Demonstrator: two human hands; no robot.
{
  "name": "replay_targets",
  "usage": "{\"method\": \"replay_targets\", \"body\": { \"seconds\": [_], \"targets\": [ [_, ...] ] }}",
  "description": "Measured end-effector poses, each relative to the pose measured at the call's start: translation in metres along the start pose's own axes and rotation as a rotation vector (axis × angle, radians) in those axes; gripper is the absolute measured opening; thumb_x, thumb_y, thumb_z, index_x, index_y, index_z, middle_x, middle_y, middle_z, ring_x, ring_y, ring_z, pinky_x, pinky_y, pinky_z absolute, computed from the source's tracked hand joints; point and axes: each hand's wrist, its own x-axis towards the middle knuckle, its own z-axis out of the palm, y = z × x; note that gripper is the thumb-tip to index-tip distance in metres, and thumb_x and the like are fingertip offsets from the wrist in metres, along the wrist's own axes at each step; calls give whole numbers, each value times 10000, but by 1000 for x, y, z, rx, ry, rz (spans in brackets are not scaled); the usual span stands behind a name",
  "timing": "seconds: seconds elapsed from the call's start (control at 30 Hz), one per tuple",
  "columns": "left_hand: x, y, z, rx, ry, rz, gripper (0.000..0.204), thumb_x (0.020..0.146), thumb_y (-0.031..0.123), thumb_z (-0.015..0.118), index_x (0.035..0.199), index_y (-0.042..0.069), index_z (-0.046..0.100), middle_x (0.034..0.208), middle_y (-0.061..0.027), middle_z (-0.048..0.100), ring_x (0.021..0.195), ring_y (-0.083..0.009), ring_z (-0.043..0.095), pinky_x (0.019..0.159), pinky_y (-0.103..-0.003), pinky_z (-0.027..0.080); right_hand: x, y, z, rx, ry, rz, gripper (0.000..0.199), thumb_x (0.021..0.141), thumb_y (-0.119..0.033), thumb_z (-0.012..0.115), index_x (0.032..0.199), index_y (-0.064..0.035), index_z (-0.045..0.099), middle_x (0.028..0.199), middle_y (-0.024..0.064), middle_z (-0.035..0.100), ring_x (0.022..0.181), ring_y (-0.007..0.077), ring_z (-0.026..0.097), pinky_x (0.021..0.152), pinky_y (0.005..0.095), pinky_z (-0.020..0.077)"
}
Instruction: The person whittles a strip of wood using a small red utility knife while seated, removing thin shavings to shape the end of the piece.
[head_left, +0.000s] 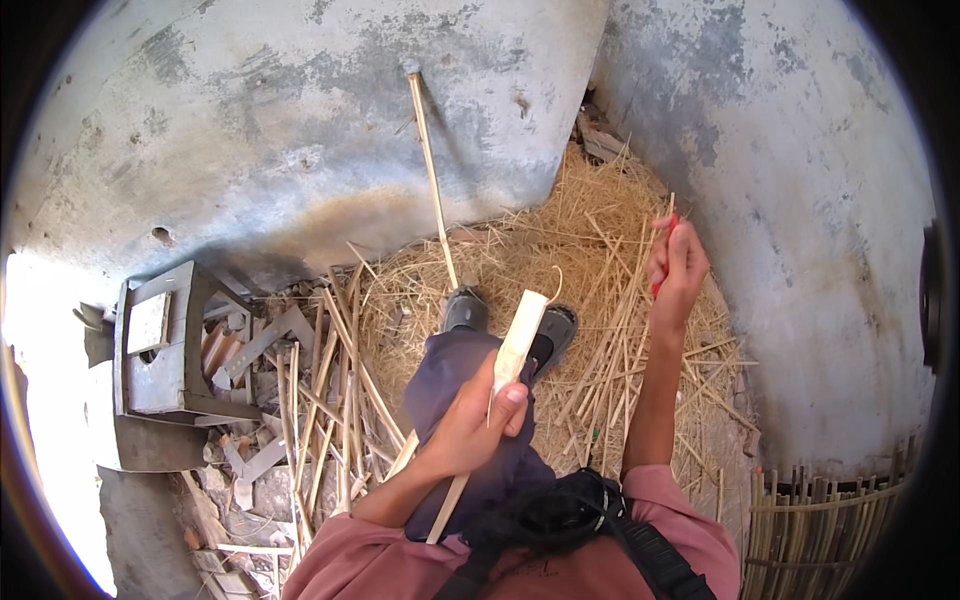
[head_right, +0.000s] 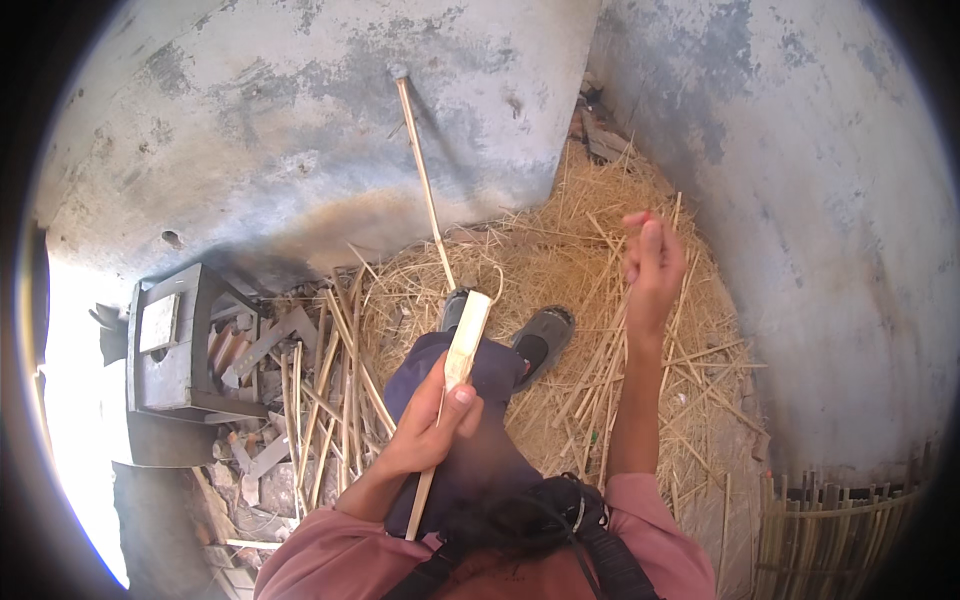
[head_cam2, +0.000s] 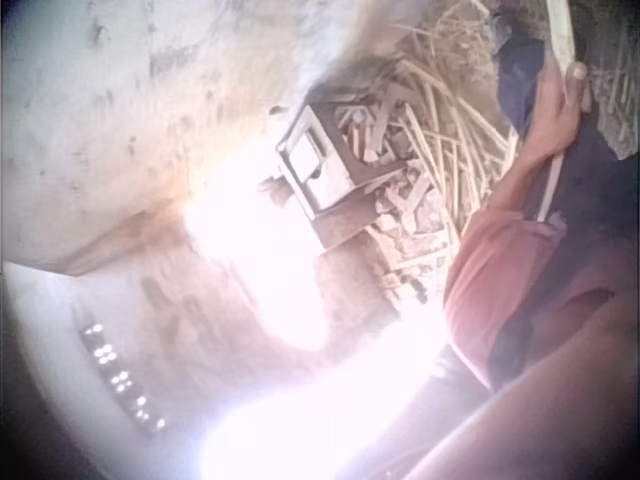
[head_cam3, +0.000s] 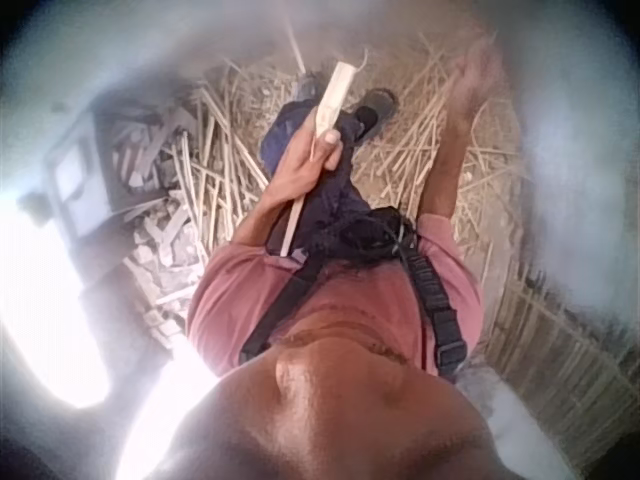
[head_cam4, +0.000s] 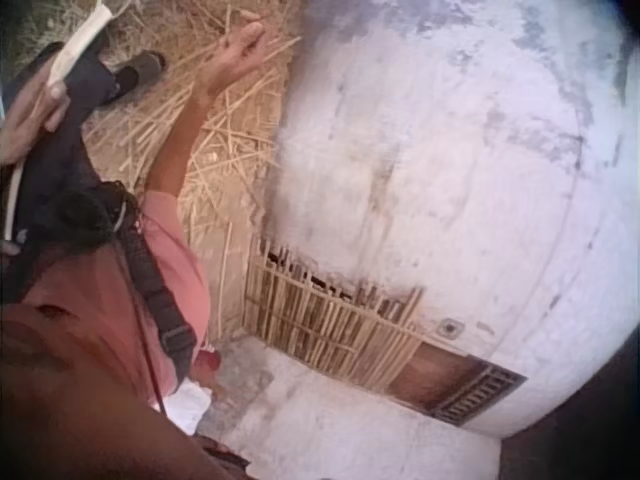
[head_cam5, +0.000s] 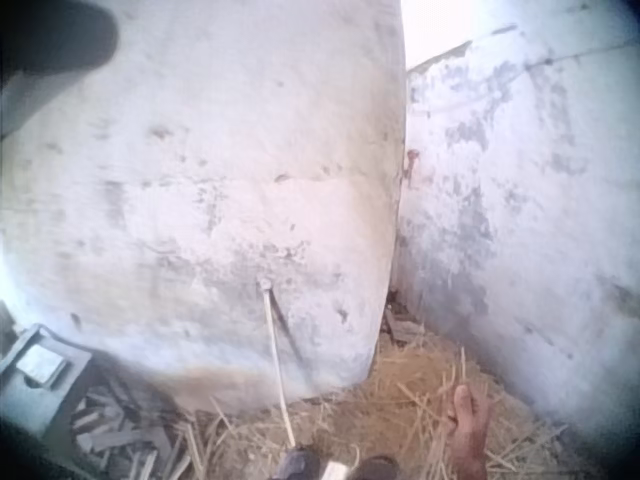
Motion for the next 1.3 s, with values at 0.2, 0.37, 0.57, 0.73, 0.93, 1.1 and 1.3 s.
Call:
{"method": "replay_targets", "body": {
  "seconds": [0.2, 0.37, 0.57, 0.73, 0.93, 1.1, 1.3],
  "targets": [
    [2, 0, 4, 185, 31, 78, 267, 1101, 267, 502, 1151, 5, 483, 714, -40, 547, 651, -122, 528, 618, -303, 450, -50, 2, -1, -55, -350, -207, 377, 1034, -389, 584, 1070, -33, 704, 695, -37, 483, 565, 52, 421, 492, 224, 308],
    [4, -4, 5, 164, 54, 76, 280, 1095, 281, 522, 1127, 3, 500, 715, -46, 555, 651, -124, 530, 620, -307, 456, -76, -31, 11, -114, -643, -394, 304, 900, -294, 764, 1010, -14, 718, 731, 34, 599, 578, 129, 556, 505, 253, 408],
    [4, -11, 5, -53, -28, 89, 420, 1104, 325, 489, 1382, 14, 440, 726, -7, 511, 618, -87, 466, 573, -259, 399, -84, -31, 19, -157, -734, -462, 299, 830, -242, 833, 990, -16, 721, 700, 48, 601, 535, 172, 562, 478, 294, 412],
    [-2, -11, -3, -284, -168, -36, 574, 1115, 382, 434, 1568, 66, 277, 734, 28, 436, 593, -45, 364, 514, -205, 315, -88, -30, 25, -144, -729, -448, 297, 836, -246, 827, 978, -7, 723, 682, 54, 589, 531, 181, 553, 483, 314, 401],
    [-2, -13, -3, -245, -157, -40, 592, 1117, 391, 423, 1584, 73, 248, 724, 28, 424, 589, -46, 359, 505, -204, 304, -87, -31, 24, -131, -742, -432, 305, 842, -249, 821, 985, 3, 726, 686, 63, 601, 533, 200, 558, 487, 318, 407],
    [-2, -10, -6, -221, -190, -58, 592, 1117, 382, 429, 1573, 48, 253, 755, 25, 432, 604, -55, 386, 532, -220, 332, -84, -34, 24, -144, -747, -449, 302, 844, -248, 817, 993, 0, 732, 692, 63, 612, 534, 203, 570, 484, 318, 418],
    [-1, -5, -2, -154, -163, -34, 597, 1118, 376, 426, 1558, 9, 259, 793, 24, 410, 613, -66, 413, 550, -238, 358, -87, -43, 25, -228, -665, -510, 286, 844, -253, 813, 989, -17, 744, 692, 53, 620, 534, 196, 578, 479, 314, 426]
  ]
}}
